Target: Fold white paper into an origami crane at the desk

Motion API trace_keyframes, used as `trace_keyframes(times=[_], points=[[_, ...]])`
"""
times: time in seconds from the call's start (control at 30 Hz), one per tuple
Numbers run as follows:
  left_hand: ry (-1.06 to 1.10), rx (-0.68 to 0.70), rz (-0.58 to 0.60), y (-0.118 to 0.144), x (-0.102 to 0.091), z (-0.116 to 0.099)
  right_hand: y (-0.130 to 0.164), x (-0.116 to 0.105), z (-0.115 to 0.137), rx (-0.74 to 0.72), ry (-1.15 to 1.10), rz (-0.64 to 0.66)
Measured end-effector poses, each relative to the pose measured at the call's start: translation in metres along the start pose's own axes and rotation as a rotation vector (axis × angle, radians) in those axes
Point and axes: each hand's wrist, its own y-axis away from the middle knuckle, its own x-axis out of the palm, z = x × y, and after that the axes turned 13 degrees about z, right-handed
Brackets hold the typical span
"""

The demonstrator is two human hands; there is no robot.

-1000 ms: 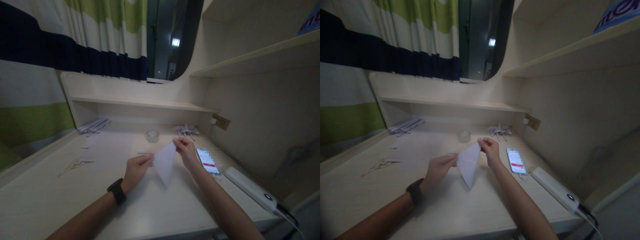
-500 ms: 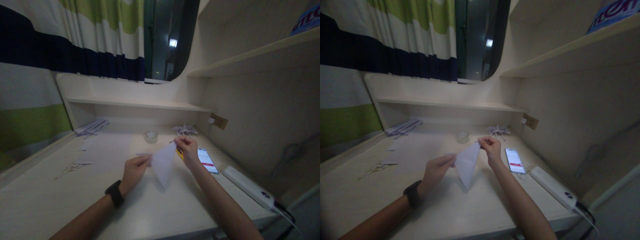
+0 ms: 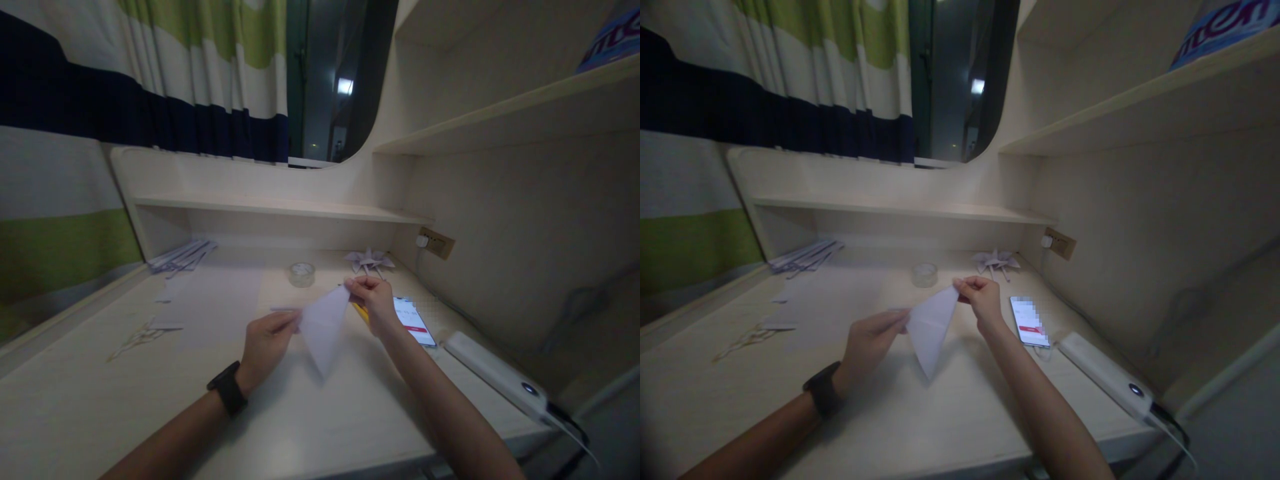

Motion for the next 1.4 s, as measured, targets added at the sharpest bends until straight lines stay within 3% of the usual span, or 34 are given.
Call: trace_keyframes(times=[0.2, 0.5, 0.73, 0.83, 1.0, 1.2, 1.4], points=[[0.039, -0.023, -0.008, -0.001, 0.000, -0.004, 0.005, 0.002, 0.006, -0.066, -0.021, -0.018], [0.255, -0.232, 0.084, -0.004, 0.002, -0.016, 0.004, 0.003, 0.003, -0.072, -0.113, -0.117], [0.287, -0.263, 0.067, -0.003, 0.005, -0.010, 0.005, 0.009, -0.002, 0.117, -0.029, 0.055], [0.276, -0.240, 0.092, -0.002, 0.002, -0.012, 0.006, 0.011, -0.003, 0.092, -0.009, 0.032], [0.217, -0.177, 0.250, -0.010, -0.012, -0.023, 0.008, 0.016, 0.000, 0.079, 0.002, 0.045], [0.082, -0.181, 0.371, -0.042, -0.022, -0.039, 0.005, 0.032, -0.005, 0.019, 0.159, 0.206], [0.070, -0.222, 0.309, -0.046, -0.021, -0.032, -0.006, 0.045, -0.004, 0.010, 0.192, 0.269]])
